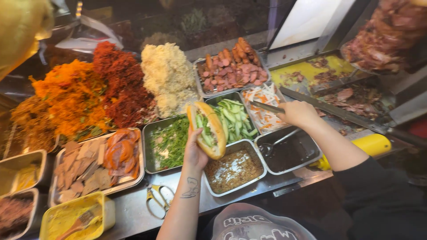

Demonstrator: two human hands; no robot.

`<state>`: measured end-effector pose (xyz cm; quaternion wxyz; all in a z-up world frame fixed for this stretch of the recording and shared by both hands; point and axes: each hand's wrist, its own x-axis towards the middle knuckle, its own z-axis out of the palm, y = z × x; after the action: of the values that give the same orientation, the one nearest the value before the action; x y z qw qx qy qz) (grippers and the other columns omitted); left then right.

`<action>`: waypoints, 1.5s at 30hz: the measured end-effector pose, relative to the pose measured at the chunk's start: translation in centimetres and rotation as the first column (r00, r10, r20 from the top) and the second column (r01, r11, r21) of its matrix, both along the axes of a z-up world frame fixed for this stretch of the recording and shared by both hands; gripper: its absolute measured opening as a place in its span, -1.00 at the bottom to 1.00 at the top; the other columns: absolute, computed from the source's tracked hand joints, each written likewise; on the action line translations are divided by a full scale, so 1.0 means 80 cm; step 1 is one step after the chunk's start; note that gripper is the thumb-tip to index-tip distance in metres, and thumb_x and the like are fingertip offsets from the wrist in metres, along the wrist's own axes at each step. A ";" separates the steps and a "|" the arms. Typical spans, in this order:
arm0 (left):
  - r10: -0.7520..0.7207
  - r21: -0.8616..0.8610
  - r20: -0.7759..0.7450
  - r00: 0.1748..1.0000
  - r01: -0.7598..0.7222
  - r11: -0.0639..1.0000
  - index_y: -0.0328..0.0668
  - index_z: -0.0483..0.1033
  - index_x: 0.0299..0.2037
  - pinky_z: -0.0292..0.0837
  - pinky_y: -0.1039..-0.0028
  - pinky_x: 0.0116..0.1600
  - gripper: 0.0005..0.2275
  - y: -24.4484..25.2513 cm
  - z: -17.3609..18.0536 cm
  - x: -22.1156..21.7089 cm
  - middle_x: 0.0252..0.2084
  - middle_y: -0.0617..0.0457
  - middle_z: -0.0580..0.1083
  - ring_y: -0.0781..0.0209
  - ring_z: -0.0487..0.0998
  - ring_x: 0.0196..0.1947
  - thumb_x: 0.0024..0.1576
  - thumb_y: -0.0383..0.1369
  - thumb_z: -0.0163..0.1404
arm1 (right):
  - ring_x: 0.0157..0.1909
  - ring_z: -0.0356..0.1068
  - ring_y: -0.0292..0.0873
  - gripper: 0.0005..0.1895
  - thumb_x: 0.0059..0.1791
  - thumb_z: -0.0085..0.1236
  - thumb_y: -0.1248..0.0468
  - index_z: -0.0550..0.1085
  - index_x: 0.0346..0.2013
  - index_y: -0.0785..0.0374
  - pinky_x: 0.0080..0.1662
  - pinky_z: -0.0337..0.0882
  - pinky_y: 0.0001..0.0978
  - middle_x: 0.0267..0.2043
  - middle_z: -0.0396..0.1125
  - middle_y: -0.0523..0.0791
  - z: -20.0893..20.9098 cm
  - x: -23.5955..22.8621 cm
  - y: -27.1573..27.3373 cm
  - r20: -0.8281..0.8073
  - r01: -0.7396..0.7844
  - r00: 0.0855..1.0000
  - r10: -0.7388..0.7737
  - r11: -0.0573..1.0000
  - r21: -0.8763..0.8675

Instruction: The person prepares a sandwich by slicing a baguette with scissors, then filling it with various meats, vegetables, and sauces from metal containers. They use tongs to add ingredients and squeeze bottles for condiments before handing the finished sandwich to a customer.

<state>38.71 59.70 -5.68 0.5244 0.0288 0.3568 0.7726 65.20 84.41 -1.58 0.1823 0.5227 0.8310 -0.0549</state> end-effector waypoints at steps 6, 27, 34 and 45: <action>-0.066 -0.023 -0.092 0.994 0.064 0.998 0.16 -0.22 0.55 0.25 -0.09 0.38 -0.17 0.006 0.021 0.010 0.52 -0.27 0.05 -0.32 0.17 0.45 0.04 -0.51 -0.09 | 0.16 0.48 0.24 -0.46 0.03 -0.03 -0.15 0.50 0.26 -0.14 0.23 0.37 0.08 0.06 0.53 0.13 0.143 0.028 -0.074 -0.272 0.086 0.957 -0.101 0.994 -0.067; -0.094 -0.061 0.156 0.983 0.105 0.993 0.37 -0.08 0.54 0.38 -0.14 0.24 -0.29 0.050 -0.021 0.036 0.46 -0.29 0.17 -0.32 0.31 0.35 0.16 -0.27 -0.04 | 0.18 0.46 0.16 -0.38 -0.05 0.00 -0.29 0.54 0.18 -0.11 0.20 0.40 0.04 0.06 0.52 0.02 -0.023 -0.053 0.050 -0.302 0.097 0.950 -0.081 0.995 0.038; -0.075 -0.090 -0.018 0.997 0.073 0.993 0.24 -0.22 0.56 0.19 -0.23 0.36 -0.22 0.031 0.046 0.019 0.54 -0.32 -0.02 -0.41 0.10 0.46 0.12 -0.39 -0.10 | 0.13 0.47 0.16 -0.50 -0.03 0.07 -0.19 0.55 0.14 -0.17 0.16 0.42 0.06 -0.01 0.54 -0.02 0.096 -0.038 -0.010 -0.420 0.098 0.906 -0.049 0.991 0.096; -0.075 -0.053 -0.076 0.994 0.071 0.996 0.26 -0.29 0.55 0.01 -0.39 0.39 -0.18 0.040 0.053 0.003 0.55 -0.34 -0.09 -0.49 -0.02 0.49 0.07 -0.42 -0.14 | -0.01 0.53 0.23 -0.47 0.05 -0.04 -0.15 0.47 0.25 -0.08 0.01 0.52 0.10 -0.12 0.53 0.13 0.074 -0.080 0.004 -0.276 -0.052 0.955 0.103 0.981 0.186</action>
<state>38.98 62.92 -1.45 0.5385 0.0587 0.3948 0.7421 58.78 84.75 4.32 0.0156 0.4904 0.8700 -0.0483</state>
